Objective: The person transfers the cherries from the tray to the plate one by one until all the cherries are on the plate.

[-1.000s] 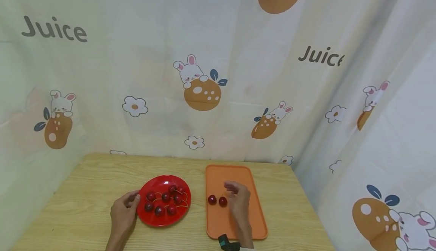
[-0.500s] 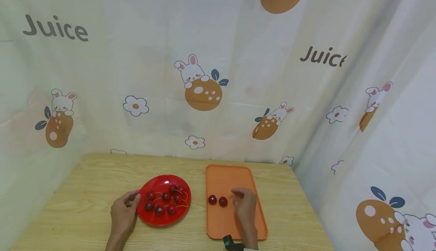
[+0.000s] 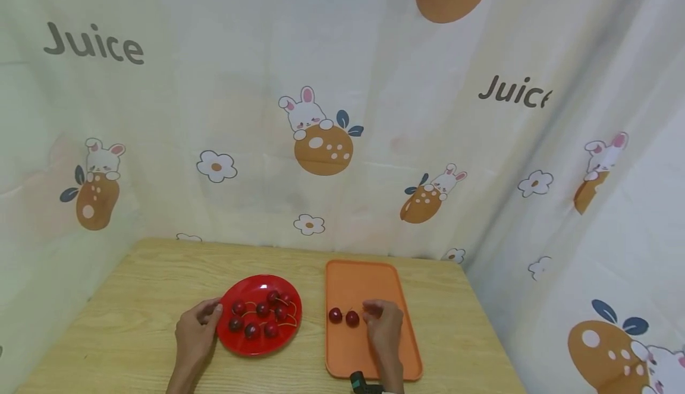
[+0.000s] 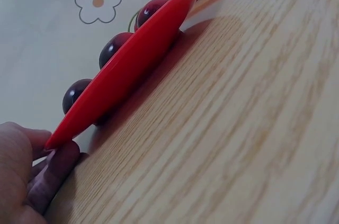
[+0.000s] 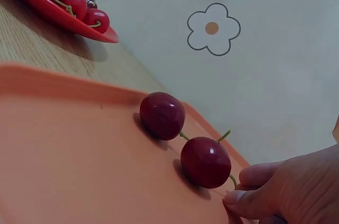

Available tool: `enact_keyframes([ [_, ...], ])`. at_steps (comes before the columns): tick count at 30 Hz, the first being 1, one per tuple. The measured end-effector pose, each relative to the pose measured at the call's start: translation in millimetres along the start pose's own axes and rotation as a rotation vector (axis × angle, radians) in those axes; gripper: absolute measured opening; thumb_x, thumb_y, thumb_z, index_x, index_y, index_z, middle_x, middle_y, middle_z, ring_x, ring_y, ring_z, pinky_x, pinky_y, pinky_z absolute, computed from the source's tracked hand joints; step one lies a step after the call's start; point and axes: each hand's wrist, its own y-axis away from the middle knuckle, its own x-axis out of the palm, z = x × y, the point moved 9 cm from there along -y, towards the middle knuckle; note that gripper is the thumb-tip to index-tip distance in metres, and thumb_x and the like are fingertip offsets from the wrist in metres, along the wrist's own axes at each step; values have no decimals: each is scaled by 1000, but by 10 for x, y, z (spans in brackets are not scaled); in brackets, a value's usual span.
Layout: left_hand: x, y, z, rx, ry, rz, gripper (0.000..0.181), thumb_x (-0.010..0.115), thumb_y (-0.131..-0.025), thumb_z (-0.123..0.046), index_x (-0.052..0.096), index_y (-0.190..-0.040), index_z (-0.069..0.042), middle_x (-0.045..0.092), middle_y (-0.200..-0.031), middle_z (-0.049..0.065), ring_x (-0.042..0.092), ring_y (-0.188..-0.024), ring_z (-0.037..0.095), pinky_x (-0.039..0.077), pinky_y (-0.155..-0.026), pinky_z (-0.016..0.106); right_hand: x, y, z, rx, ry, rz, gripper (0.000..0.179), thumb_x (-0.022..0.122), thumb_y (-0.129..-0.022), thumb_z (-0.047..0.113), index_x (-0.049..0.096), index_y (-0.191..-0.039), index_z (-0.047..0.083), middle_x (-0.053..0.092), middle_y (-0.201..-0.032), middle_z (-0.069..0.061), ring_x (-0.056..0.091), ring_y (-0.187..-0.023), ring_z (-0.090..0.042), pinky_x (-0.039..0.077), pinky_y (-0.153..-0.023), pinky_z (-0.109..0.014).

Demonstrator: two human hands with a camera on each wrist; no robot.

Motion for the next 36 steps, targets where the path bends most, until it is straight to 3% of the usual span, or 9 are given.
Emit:
enact_keyframes([
  [13,11,-31,9,9,-6,2,28,61,-101,-22,69,-126,-13,75,-113,11,67,-82,8,49,-73,17,-16,7,-1,-22,39,-42,19,83,-76,-4,79,-77,15,76,-78,2,67,-73,-12,55,-71,-35],
  [24,16,-24,19,9,-5,3,29,60,-101,-23,69,-127,-11,75,-114,13,67,-82,9,49,-71,17,-7,-9,-71,28,7,-16,19,82,-78,-1,79,-78,18,77,-80,2,67,-74,-10,53,-71,-30],
  [29,12,-12,12,10,-1,1,29,61,-101,-24,69,-127,-12,75,-114,12,66,-81,8,49,-71,16,-46,5,-70,24,9,-26,18,84,-77,2,80,-77,20,77,-80,4,69,-76,-12,53,-75,-34],
  [36,5,5,-12,17,11,7,31,60,-101,-25,69,-127,-10,75,-114,14,67,-82,11,48,-71,17,-87,9,-55,13,-14,-24,17,86,-76,4,80,-76,20,77,-78,4,70,-76,-12,53,-74,-31],
])
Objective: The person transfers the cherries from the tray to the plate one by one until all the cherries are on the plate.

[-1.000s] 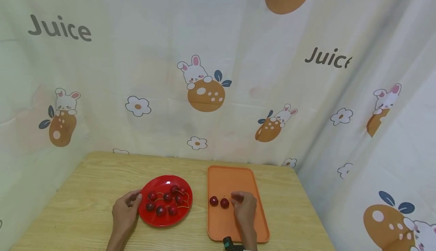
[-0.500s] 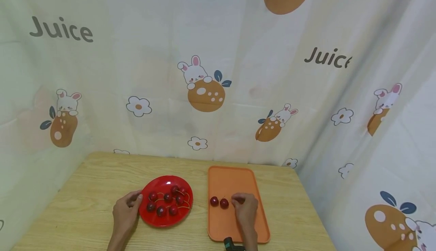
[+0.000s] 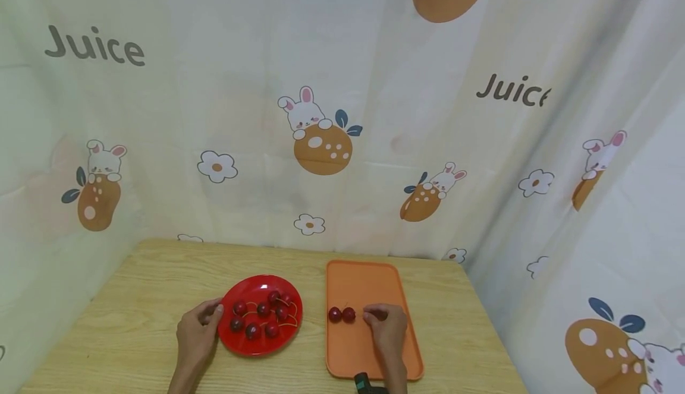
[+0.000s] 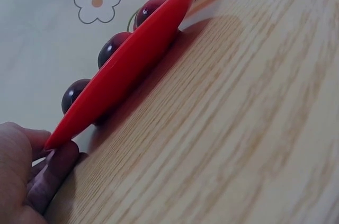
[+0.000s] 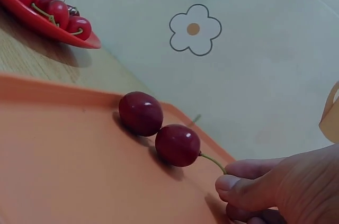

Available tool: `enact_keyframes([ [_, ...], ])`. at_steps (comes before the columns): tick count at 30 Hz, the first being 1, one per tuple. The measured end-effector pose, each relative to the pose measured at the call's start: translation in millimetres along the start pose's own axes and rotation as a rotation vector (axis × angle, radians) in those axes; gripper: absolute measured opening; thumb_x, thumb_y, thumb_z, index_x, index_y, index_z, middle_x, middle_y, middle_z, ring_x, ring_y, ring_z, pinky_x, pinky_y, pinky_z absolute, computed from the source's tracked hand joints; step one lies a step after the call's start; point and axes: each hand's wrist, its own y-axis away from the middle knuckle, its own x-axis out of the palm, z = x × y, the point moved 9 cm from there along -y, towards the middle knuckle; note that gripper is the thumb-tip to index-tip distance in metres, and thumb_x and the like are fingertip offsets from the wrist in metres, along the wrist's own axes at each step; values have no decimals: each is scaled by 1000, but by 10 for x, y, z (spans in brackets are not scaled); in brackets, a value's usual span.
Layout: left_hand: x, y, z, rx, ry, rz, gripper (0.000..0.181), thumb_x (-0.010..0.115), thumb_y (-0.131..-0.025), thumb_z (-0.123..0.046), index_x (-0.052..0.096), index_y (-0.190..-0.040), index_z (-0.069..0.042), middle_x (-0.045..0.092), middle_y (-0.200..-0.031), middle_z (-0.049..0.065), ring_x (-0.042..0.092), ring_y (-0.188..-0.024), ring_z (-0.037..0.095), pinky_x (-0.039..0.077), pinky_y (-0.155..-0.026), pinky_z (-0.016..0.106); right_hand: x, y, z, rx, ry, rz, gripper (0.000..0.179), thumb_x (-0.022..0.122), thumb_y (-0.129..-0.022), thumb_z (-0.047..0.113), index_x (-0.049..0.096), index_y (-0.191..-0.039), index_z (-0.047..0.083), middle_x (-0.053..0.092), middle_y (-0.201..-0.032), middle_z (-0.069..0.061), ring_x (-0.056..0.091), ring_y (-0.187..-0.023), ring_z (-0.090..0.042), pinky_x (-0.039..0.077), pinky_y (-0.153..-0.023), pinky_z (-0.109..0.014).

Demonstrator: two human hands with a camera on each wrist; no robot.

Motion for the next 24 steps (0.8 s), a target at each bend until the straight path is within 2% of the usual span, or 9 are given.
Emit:
enact_keyframes([
  [8,-1,-2,10,-10,-14,-13,29,61,-101,-23,70,-126,-12,75,-114,12,66,-81,8,48,-71,16,-49,8,2,-9,-48,20,13,86,-75,4,81,-76,16,78,-78,1,70,-73,-11,50,-67,-23],
  [13,-1,12,-1,-7,-15,-10,29,60,-101,-22,69,-127,-10,75,-115,14,67,-83,11,48,-71,16,-50,18,-10,4,-97,38,9,85,-76,5,81,-78,13,78,-79,-3,69,-70,-10,49,-64,-20],
  [24,7,8,6,-7,-27,-15,29,61,-101,-22,69,-127,-11,75,-114,13,67,-83,11,48,-72,16,-4,15,-52,88,-225,48,5,83,-80,5,80,-83,8,79,-85,-10,70,-68,-12,53,-62,-19],
])
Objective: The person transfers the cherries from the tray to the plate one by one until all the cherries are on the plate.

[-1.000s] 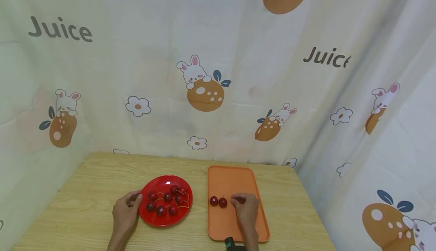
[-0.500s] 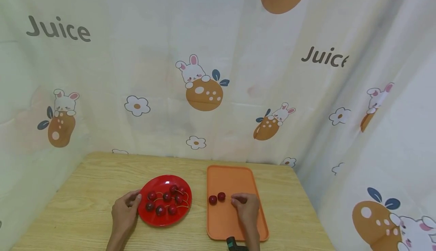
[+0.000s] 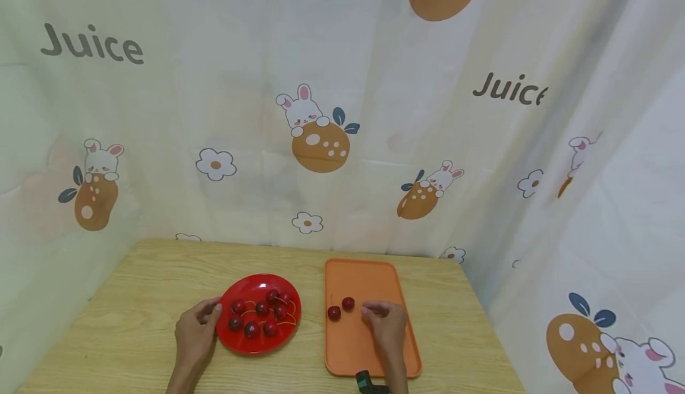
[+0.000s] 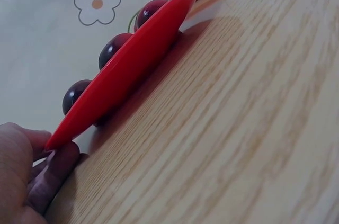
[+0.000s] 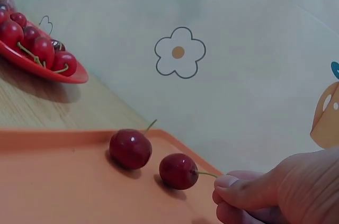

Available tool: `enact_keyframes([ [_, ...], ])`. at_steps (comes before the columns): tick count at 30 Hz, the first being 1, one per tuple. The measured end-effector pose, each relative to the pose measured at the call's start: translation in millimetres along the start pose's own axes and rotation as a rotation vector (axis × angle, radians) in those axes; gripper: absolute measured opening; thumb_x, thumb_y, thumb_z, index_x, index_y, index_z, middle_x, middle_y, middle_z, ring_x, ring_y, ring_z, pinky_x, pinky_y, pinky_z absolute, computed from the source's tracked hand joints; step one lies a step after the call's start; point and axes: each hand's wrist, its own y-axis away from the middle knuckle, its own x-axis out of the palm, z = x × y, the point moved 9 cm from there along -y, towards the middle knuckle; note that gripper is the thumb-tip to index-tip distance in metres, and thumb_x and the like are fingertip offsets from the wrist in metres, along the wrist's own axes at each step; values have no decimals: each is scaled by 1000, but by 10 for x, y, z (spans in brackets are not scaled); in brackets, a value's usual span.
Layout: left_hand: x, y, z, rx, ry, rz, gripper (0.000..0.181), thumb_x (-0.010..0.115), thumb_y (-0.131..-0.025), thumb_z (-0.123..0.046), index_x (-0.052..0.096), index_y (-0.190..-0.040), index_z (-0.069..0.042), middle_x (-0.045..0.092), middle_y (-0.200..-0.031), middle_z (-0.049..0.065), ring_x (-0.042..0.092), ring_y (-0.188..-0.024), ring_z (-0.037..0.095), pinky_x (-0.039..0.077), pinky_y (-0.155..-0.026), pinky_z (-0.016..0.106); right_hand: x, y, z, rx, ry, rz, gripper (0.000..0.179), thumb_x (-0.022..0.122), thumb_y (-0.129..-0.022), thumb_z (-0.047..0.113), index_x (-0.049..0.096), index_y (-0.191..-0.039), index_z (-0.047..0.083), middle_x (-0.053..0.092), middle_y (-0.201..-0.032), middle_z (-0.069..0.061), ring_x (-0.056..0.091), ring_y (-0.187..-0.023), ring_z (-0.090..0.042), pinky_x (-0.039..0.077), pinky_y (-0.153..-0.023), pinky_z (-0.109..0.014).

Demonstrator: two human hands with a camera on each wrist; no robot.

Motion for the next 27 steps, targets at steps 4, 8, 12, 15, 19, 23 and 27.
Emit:
enact_keyframes([
  [4,-2,-2,4,-1,6,3,29,61,-101,-21,69,-127,-11,75,-114,13,67,-84,12,48,-72,16,-1,8,-4,38,-44,-13,6,83,-80,5,81,-85,7,79,-86,-11,71,-69,-12,53,-61,-19],
  [8,3,0,10,1,8,11,30,60,-101,-21,68,-128,-11,74,-115,14,67,-84,11,48,-72,17,-9,25,-29,123,-135,-18,9,82,-81,5,80,-89,4,79,-88,-13,72,-71,-13,55,-62,-21],
  [12,1,-7,6,0,8,6,29,60,-101,-21,68,-128,-11,75,-114,13,67,-83,11,48,-72,17,-12,48,-68,240,-249,-17,15,81,-81,4,79,-96,0,79,-90,-13,74,-75,-14,57,-65,-21],
  [15,1,-8,6,-5,8,4,29,60,-101,-21,68,-127,-11,75,-114,13,66,-83,11,48,-71,17,-15,62,-77,289,-318,-14,19,80,-82,2,78,-100,-3,79,-91,-14,75,-77,-14,58,-67,-22],
  [19,1,-6,4,-6,6,6,29,60,-101,-22,68,-127,-11,75,-114,13,65,-82,10,47,-70,17,-22,62,-80,300,-384,-16,22,80,-82,1,76,-102,-7,79,-91,-16,75,-76,-14,59,-69,-25],
  [23,3,-7,10,-2,9,9,30,60,-101,-22,68,-128,-11,74,-115,13,66,-83,11,47,-71,18,-20,54,-101,313,-400,-19,22,80,-82,2,76,-102,-6,79,-91,-13,74,-76,-11,58,-70,-24],
  [27,-4,-9,7,15,16,-2,29,61,-101,-22,69,-126,-12,75,-113,12,65,-80,9,48,-71,18,-6,54,-108,325,-411,-20,22,80,-83,3,77,-103,-5,79,-91,-12,75,-77,-12,58,-72,-24],
])
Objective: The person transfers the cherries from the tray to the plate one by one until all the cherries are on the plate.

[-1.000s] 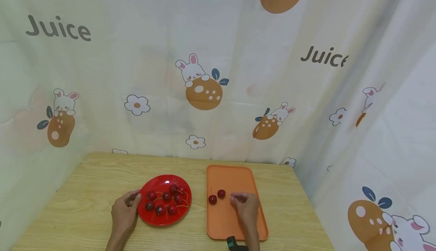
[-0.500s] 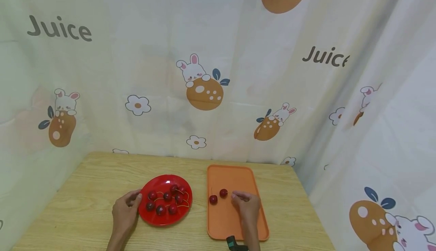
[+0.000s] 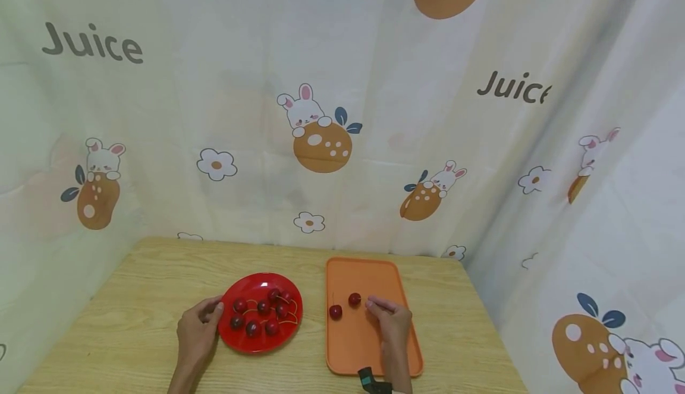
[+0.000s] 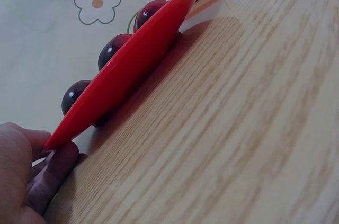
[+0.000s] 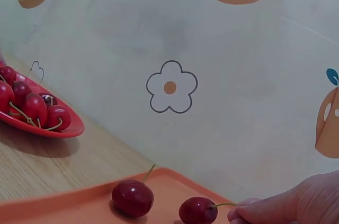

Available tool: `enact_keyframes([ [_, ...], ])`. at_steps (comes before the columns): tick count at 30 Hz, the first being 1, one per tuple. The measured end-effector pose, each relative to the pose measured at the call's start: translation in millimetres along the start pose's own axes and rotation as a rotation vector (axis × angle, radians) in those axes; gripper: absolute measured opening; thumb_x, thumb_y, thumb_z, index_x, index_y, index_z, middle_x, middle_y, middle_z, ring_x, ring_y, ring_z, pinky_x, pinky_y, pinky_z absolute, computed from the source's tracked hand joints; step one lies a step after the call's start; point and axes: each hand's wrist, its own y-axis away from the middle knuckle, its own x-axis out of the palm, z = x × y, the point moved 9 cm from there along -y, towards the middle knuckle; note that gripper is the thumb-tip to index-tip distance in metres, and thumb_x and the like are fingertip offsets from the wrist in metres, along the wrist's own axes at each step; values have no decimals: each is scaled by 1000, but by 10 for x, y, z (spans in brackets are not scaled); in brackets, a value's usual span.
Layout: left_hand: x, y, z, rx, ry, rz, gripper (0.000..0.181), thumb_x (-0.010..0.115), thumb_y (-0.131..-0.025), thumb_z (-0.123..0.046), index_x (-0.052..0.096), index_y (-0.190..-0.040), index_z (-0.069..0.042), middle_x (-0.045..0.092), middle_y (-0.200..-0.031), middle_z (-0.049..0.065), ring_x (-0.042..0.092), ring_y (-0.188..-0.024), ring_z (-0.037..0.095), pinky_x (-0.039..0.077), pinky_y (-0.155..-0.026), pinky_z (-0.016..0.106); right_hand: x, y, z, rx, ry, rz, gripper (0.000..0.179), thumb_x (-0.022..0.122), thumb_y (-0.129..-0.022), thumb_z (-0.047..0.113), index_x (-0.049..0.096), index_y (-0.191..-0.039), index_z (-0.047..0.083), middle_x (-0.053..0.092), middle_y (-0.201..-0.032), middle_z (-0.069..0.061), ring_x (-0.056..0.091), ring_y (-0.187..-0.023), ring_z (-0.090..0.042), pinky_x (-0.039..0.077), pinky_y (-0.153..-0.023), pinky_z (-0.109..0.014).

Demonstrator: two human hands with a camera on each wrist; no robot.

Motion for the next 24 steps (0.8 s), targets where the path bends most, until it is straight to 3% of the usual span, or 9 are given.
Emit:
enact_keyframes([
  [5,-26,5,-36,27,21,-15,27,63,-100,-21,71,-123,-11,76,-109,13,64,-75,6,48,-68,18,37,7,-1,2,-28,7,24,80,-84,4,76,-105,-6,79,-95,-15,76,-80,-15,60,-76,-27],
  [14,-32,-6,-20,8,18,-7,27,61,-101,-24,70,-124,-13,76,-110,11,62,-75,7,47,-65,19,87,50,34,-1,-79,28,30,78,-87,9,73,-113,-6,76,-108,-21,77,-86,-23,60,-80,-32],
  [24,-37,8,-42,21,43,-3,28,62,-100,-23,70,-124,-10,75,-110,13,63,-75,6,47,-66,18,106,63,44,-2,-88,18,27,78,-85,6,74,-109,-8,79,-94,-12,78,-83,-23,60,-75,-31],
])
